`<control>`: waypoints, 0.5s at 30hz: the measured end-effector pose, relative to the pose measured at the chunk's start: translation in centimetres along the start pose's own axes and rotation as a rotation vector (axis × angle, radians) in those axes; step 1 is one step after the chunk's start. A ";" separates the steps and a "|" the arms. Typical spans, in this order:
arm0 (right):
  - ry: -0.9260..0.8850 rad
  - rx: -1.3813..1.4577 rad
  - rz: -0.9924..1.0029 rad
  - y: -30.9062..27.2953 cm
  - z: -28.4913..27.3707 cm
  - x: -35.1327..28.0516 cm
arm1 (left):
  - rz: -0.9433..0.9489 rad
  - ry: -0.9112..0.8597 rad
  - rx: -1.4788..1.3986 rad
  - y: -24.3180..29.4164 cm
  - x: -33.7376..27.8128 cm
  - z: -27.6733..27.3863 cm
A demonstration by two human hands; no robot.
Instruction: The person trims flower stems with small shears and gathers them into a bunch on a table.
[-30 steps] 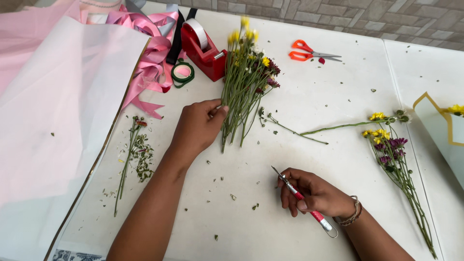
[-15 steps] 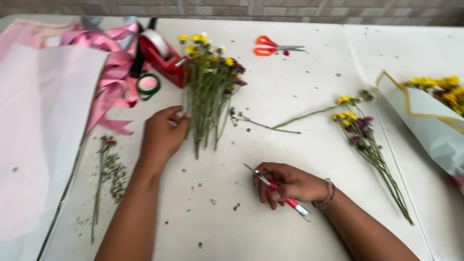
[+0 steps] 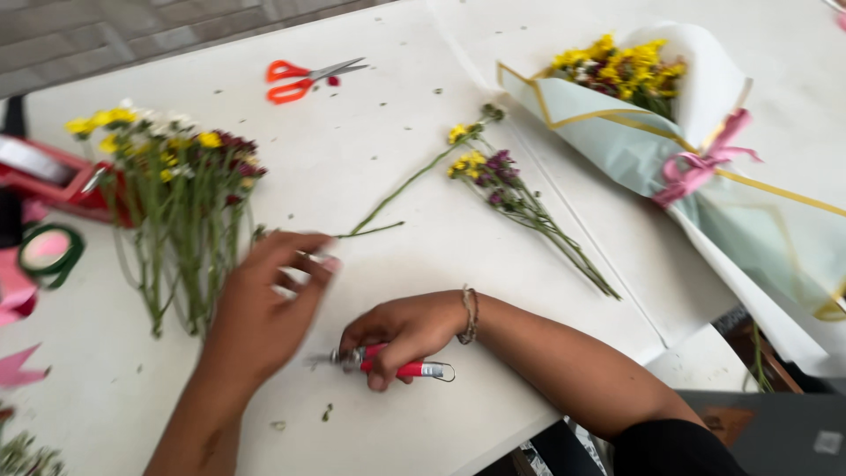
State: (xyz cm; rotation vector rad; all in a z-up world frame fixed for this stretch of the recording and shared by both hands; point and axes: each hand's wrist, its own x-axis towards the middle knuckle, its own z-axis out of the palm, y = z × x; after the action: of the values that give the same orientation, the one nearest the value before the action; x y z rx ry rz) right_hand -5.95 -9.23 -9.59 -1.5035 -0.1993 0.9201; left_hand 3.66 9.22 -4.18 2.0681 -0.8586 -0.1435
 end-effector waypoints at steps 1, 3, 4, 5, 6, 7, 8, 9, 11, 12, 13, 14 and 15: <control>-0.072 -0.127 0.051 -0.5 -0.1 -0.4 | -0.042 -0.219 -0.131 1.4 0.6 1.3; -0.093 -0.241 0.116 -2.1 -0.1 -1.8 | -0.193 -0.400 -0.111 4.6 2.6 2.9; -0.143 -0.361 0.184 -2.9 -0.1 -2.4 | -0.365 -0.558 -0.081 6.2 3.4 3.6; -0.126 -0.356 0.183 -3.8 0.0 -2.9 | -0.352 -0.570 -0.078 5.9 4.0 5.0; -0.131 -0.438 0.243 -4.6 0.2 -3.4 | -0.290 -0.623 -0.081 5.6 4.6 6.4; -0.136 -0.519 0.305 -5.4 0.3 -3.9 | -0.228 -0.675 -0.083 5.3 5.2 7.9; -0.124 -0.509 0.305 -5.0 0.3 -3.6 | -0.220 -0.689 -0.080 6.1 5.6 8.8; -0.124 -0.458 0.284 -4.6 0.2 -3.4 | -0.231 -0.746 -0.077 6.9 5.9 9.8; -0.111 -0.403 0.262 -4.3 0.1 -3.3 | -0.231 -0.811 -0.069 8.3 6.6 11.8; -0.128 -0.404 0.235 -4.5 0.0 -3.4 | -0.167 -0.881 -0.038 8.8 6.9 12.8; -0.145 -0.405 0.208 -4.6 -0.1 -3.5 | -0.101 -0.950 -0.006 9.4 7.2 13.7; -0.137 -0.401 0.207 -4.5 0.1 -3.4 | -0.096 -0.956 -0.004 9.3 7.8 14.9; -0.150 -0.407 0.215 -4.5 0.3 -3.4 | -0.041 -0.985 -0.012 9.3 8.3 16.1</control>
State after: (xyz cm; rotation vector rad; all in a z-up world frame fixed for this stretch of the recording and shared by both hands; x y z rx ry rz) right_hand -6.64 -10.27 -4.07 -1.8564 -0.3558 1.2191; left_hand -1.28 -10.53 -5.37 1.9573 -1.3590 -1.2528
